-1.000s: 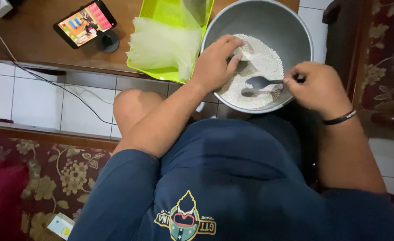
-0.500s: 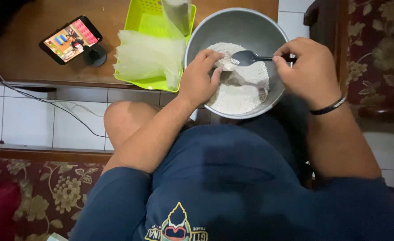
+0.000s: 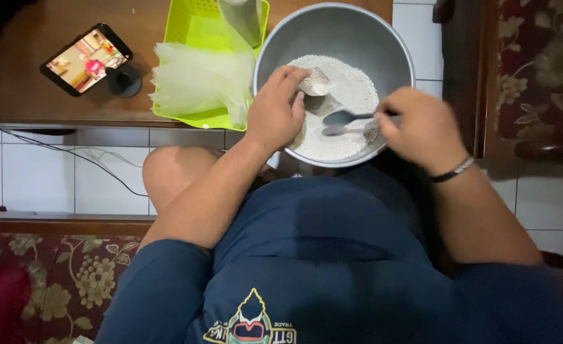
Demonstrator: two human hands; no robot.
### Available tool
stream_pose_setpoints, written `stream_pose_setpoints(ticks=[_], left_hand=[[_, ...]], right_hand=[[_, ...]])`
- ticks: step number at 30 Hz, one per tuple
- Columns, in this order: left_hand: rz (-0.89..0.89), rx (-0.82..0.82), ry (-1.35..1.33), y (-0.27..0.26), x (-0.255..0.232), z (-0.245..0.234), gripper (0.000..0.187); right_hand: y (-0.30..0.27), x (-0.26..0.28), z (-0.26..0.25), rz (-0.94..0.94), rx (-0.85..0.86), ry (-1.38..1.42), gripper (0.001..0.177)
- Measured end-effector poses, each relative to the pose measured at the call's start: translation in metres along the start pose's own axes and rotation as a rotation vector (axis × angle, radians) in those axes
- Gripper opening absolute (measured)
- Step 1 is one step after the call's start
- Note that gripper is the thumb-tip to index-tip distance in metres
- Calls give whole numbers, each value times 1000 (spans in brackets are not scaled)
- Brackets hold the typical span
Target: Filling small plastic bags with white granules from a bowl using a spoon.
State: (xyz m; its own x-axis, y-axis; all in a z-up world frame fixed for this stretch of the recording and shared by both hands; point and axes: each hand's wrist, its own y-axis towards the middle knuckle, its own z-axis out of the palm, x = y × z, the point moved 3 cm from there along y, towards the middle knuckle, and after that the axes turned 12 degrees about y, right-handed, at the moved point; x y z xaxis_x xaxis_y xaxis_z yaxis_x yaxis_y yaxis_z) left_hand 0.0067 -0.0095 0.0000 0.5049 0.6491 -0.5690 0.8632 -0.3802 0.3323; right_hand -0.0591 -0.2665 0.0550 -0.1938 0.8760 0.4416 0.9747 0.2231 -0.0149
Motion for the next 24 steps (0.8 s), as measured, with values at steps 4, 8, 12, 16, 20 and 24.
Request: stream_pose_setpoints(ticks=[4, 8, 12, 16, 20, 24], left_hand=[[-33, 33, 10, 1, -2, -1, 43], [-32, 23, 25, 0, -3, -2, 39], [-38, 1, 32, 1, -7, -7, 40], [-25, 21, 24, 0, -2, -3, 40], [-28, 12, 28, 0, -3, -2, 40], [-15, 39, 45, 3, -4, -3, 40]], right_hand=[[7, -3, 44, -16, 47, 9, 15], [14, 6, 62, -15, 67, 17, 15], [17, 6, 67, -41, 90, 1, 20], [14, 1, 46, -6, 83, 64, 18], [8, -1, 14, 97, 61, 137, 15], [2, 8, -26, 42, -76, 162, 14]])
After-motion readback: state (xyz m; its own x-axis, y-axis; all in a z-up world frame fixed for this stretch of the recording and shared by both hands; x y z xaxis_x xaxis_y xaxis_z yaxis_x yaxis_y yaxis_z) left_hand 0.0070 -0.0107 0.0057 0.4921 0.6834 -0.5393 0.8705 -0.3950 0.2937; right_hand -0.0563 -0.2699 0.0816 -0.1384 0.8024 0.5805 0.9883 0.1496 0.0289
